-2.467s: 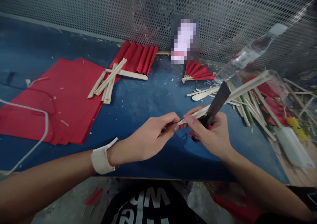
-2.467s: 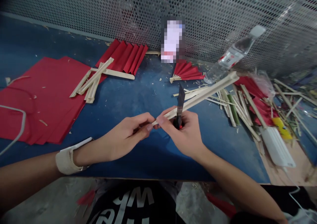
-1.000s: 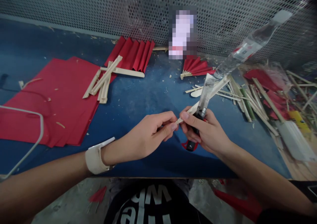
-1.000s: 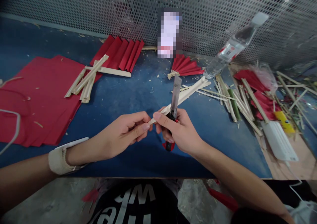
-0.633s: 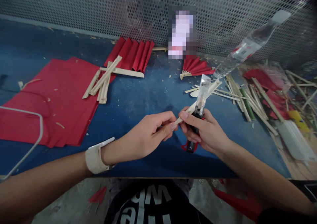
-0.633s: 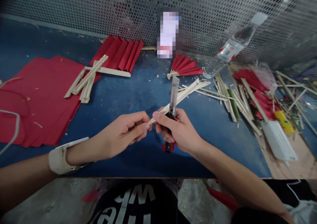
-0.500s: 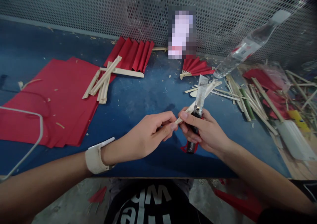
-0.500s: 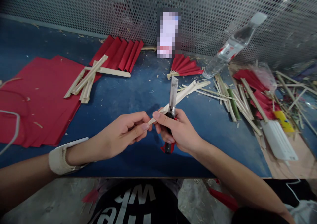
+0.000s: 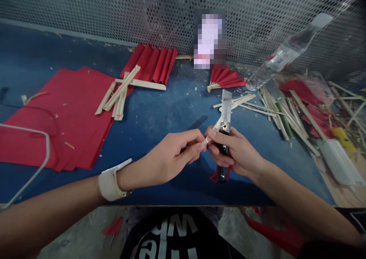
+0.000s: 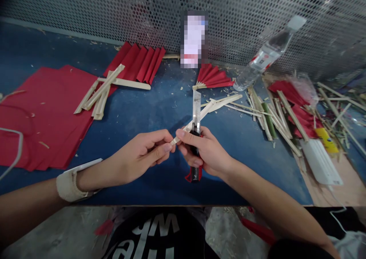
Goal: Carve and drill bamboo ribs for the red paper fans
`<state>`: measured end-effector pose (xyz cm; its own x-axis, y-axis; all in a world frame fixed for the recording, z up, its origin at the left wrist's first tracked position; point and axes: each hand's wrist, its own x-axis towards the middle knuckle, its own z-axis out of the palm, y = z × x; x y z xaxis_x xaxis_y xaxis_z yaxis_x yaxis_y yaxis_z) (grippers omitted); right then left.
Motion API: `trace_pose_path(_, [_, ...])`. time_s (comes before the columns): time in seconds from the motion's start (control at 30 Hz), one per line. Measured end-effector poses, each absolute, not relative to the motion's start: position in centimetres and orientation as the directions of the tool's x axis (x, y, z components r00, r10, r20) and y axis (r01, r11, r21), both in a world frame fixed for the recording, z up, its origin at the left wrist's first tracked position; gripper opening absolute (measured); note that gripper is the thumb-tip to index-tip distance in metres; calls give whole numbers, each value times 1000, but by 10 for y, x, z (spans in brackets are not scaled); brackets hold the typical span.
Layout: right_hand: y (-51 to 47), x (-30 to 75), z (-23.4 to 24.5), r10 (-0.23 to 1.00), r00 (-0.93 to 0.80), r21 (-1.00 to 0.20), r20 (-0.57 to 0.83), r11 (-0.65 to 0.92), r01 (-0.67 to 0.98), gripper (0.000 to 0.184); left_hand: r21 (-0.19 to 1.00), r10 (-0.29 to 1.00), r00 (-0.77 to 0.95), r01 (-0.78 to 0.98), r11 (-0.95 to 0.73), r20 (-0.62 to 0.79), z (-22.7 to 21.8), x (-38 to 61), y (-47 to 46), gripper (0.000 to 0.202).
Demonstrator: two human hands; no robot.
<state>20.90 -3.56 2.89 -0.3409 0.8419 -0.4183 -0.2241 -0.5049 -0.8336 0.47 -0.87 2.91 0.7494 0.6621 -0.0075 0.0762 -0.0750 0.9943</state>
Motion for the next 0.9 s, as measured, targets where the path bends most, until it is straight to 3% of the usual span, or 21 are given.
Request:
trace_pose_path(0.33, [-33,212,26,797,-422,-792,-433,-560,-244,53,981,655,756,113,-155,16,29,2,-6,25])
trace_pose_path(0.67, [-31,210,22,796,-394,-800,-459,-564,-207,61,971,648,762,151,-185,5,27,0,-7,27])
trace_pose_path(0.9, [-30,213,18,738,-513,-777,-438,-598,-197,59,961,626,779,141,-239,41,29,-1,-6,25])
